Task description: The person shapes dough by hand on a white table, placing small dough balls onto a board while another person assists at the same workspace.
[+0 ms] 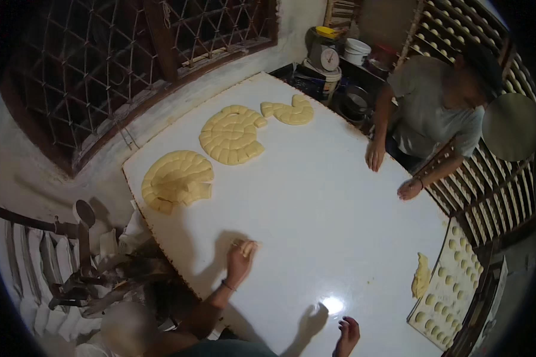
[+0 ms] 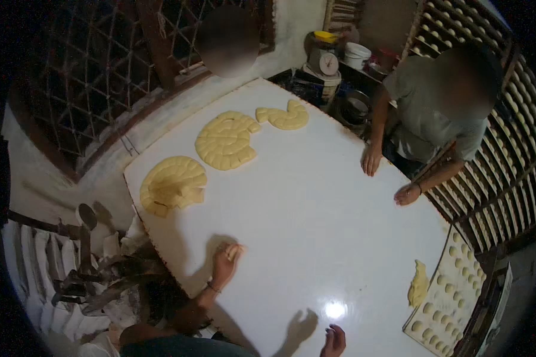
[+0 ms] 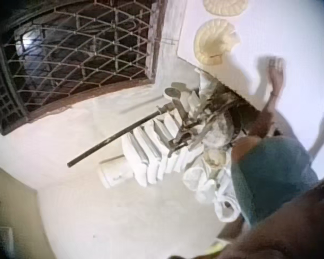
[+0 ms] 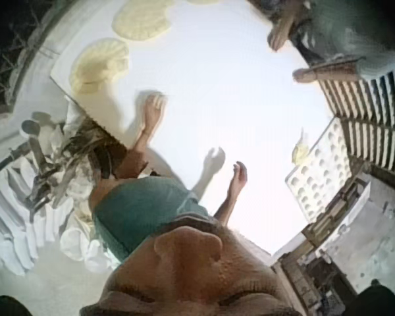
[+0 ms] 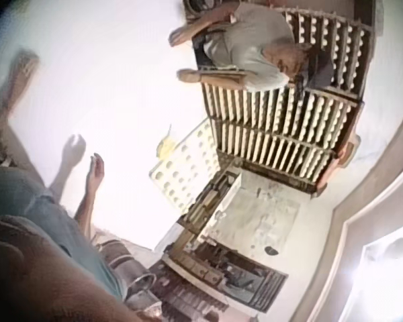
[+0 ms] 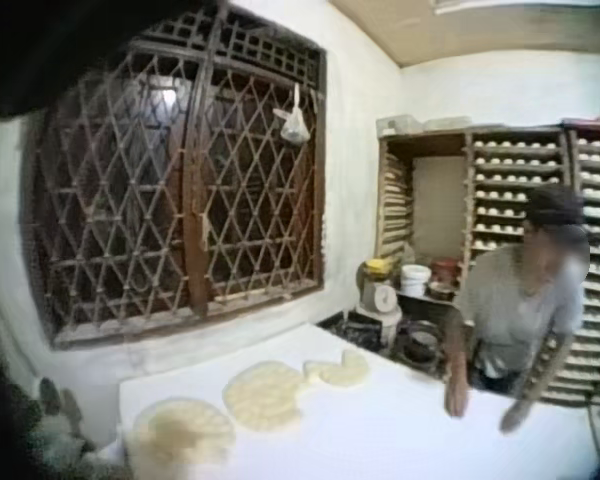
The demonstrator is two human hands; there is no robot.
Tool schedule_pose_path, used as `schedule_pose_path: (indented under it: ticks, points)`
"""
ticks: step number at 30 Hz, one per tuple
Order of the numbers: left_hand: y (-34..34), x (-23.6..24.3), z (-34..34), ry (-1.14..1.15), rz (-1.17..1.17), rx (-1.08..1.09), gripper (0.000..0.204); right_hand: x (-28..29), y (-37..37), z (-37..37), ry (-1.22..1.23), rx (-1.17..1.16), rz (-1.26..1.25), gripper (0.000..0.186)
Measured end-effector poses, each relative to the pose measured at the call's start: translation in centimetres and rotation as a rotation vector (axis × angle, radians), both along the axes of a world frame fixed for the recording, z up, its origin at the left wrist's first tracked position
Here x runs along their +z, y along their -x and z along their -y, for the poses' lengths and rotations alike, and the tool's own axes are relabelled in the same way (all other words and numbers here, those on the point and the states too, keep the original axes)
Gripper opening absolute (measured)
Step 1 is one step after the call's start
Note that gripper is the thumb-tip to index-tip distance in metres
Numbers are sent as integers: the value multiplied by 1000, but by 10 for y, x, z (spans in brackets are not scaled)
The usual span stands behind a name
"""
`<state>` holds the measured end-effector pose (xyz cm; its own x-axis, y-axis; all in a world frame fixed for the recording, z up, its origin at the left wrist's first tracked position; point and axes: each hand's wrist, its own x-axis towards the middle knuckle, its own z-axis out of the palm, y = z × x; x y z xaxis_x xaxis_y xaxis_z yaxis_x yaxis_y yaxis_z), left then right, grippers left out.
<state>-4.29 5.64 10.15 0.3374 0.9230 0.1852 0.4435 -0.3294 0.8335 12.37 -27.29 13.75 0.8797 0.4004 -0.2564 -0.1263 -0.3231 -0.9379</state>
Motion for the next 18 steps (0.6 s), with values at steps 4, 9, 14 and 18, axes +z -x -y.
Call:
schedule_pose_path:
  ticks: [4, 9, 14, 18]
  points:
    - [-38, -18, 174, 1152, 329, -656, 33, 20, 28, -7, -180, 242, -193, 51]
    - [-80, 30, 270, 851, -189, -1289, 88, 23, 17, 113, 95, 194, -250, 34]
    - [-140, 28, 338, 114, -358, -1663, 30, 52, -14, 331, 159, -586, 254, 34]
    - [-169, -47, 385, -479, -93, -1538, 25, 32, -19, 447, 522, -1529, 785, 32]
